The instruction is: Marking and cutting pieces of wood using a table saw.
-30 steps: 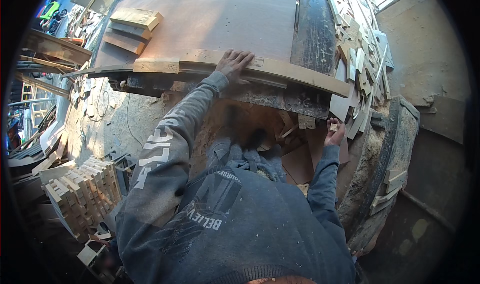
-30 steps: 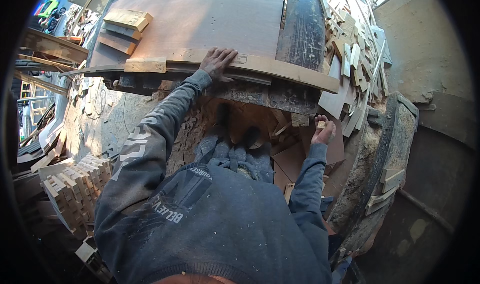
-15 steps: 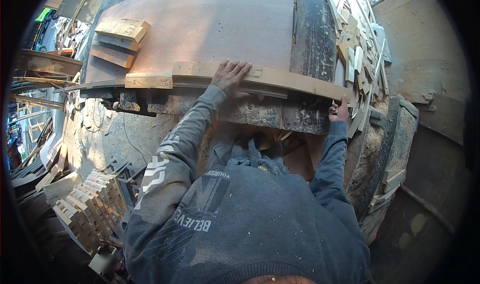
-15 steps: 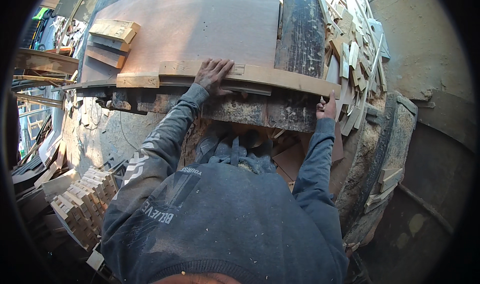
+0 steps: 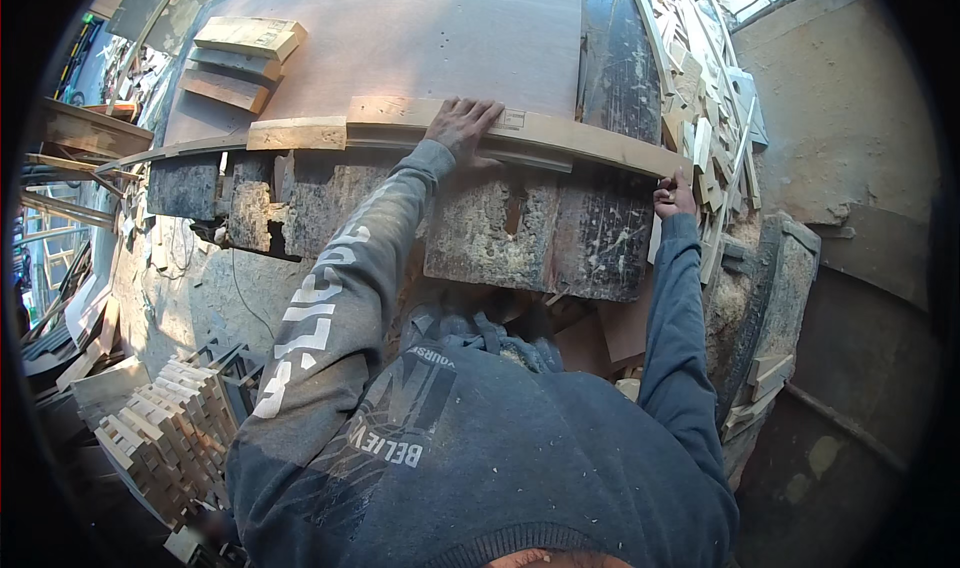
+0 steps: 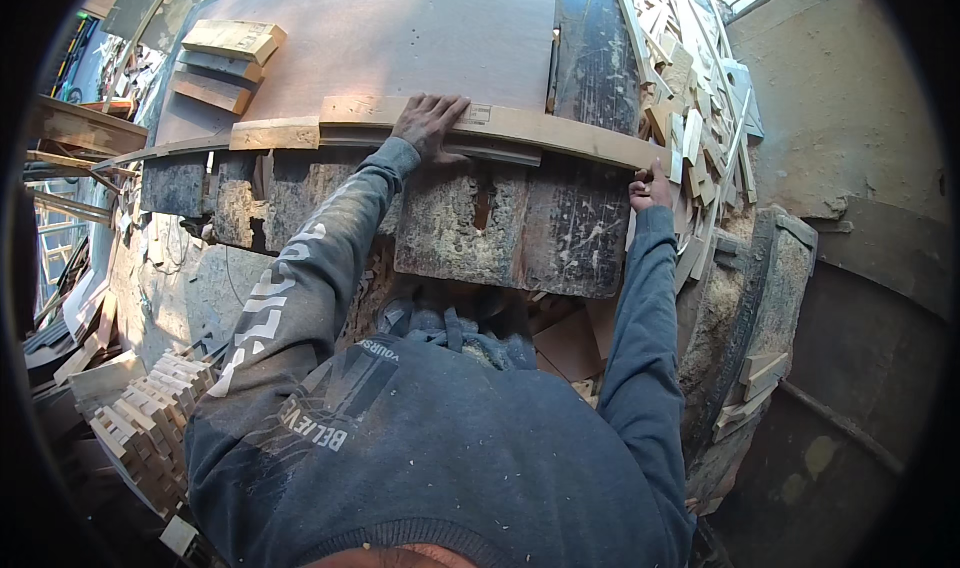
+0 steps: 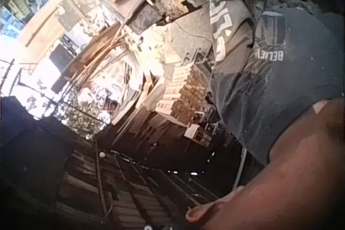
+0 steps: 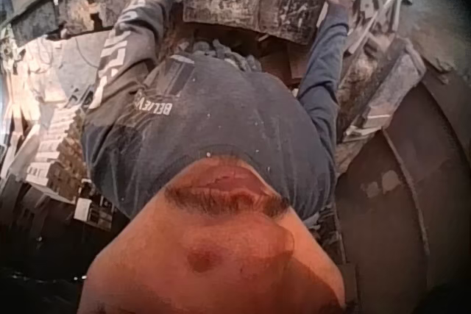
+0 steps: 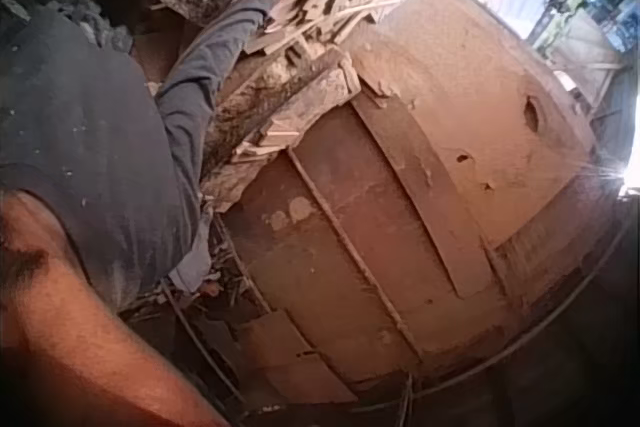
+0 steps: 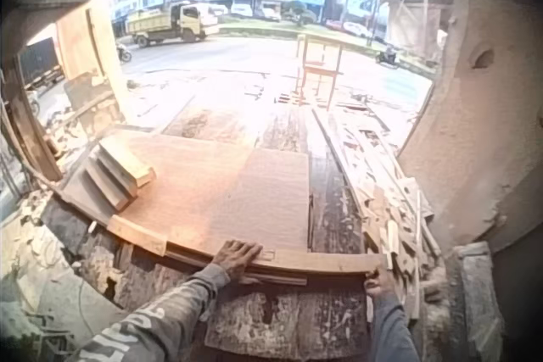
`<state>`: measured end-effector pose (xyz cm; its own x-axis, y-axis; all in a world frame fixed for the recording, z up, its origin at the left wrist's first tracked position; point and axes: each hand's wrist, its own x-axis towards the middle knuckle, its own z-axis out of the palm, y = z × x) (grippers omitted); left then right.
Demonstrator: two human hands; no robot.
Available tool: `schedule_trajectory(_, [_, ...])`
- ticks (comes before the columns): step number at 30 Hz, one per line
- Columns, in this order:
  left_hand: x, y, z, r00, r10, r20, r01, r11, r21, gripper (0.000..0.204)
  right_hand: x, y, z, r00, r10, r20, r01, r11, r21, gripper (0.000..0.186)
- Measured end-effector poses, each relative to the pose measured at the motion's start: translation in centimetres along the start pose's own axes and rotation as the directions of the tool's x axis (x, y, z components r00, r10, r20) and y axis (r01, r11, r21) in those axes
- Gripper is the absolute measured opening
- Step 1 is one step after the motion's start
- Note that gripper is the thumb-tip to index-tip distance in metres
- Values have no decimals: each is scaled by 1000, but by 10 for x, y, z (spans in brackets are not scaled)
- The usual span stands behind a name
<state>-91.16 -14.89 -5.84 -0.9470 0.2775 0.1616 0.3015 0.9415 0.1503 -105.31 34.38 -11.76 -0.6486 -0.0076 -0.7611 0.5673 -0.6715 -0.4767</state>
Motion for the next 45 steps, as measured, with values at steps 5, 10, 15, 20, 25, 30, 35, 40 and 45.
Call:
schedule_trajectory(5, [18,-13,2,1000,-8,27,8,1000,9,108,6,-3,26,1000,-25,-19,24,999,-36,22])
schedule_trajectory(10, [36,-21,1,1000,-3,-1,3,1000,-11,111,16,-12,40,999,-41,-31,40,998,-50,21])
schedule_trajectory(15, [52,-34,4,1000,2,-10,-1,1000,7,111,33,-17,53,998,-55,-11,54,996,-77,22])
schedule_trajectory(20, [63,-42,7,1000,8,-11,-8,999,33,111,44,-22,60,998,-59,1,59,996,-63,20])
schedule_trajectory(25, [75,-48,8,1000,13,-1,-13,999,44,112,51,-25,78,994,-88,-69,84,995,-52,20])
schedule_trajectory(30, [79,-53,11,1000,-8,18,8,999,40,111,55,-22,89,988,-131,-82,126,990,-67,21])
schedule_trajectory(35, [87,-54,9,1000,-6,29,5,999,47,111,58,-24,92,986,-148,-81,142,987,-68,22])
schedule_trajectory(40, [94,-60,9,999,-16,52,12,997,74,113,67,-25,102,982,-164,-89,159,985,-61,22])
schedule_trajectory(45, [106,-65,8,999,-18,51,15,997,70,114,71,-30,111,982,-165,-89,160,985,-66,22])
